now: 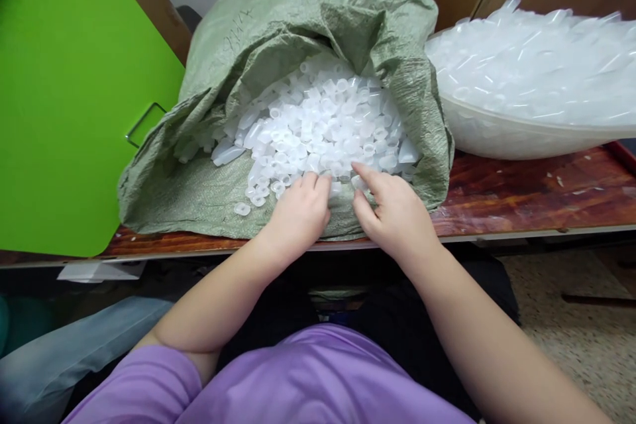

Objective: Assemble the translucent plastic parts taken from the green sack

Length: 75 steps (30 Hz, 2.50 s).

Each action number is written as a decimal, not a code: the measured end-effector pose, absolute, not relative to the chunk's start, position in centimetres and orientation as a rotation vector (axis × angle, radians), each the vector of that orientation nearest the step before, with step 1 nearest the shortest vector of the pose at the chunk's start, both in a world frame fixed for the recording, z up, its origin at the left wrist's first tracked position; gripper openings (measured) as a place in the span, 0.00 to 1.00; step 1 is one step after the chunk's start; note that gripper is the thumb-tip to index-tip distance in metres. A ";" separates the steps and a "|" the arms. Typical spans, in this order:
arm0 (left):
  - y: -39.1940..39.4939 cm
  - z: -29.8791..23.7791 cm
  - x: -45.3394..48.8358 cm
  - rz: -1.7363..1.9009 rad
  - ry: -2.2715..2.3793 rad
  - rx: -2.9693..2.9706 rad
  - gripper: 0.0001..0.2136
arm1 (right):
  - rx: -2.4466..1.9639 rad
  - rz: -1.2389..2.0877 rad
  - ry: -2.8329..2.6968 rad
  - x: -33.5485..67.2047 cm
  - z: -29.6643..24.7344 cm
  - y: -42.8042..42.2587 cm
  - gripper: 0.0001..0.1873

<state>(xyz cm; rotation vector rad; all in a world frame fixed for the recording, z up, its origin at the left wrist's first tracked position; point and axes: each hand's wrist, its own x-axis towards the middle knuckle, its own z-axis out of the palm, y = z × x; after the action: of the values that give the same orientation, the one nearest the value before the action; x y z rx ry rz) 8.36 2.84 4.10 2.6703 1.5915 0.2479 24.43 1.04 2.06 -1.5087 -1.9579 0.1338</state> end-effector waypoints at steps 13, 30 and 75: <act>-4.7 1.9 4.3 0.911 1.001 0.767 0.21 | -0.797 0.957 -1.793 22.0 0.3 -5.7 0.22; -6.7 -2.9 2.6 0.480 1.090 0.807 0.20 | -1.364 0.855 -2.315 21.7 -2.6 -7.7 0.28; -5.4 -7.3 3.2 0.515 1.369 0.734 0.26 | -1.769 1.583 -1.175 22.3 -12.2 -8.0 0.28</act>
<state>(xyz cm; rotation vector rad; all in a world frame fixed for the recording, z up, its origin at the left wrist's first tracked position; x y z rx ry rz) 3.16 -5.40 -7.35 0.7336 1.3689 0.5146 22.28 -8.03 -12.20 -1.7694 -1.1755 1.5831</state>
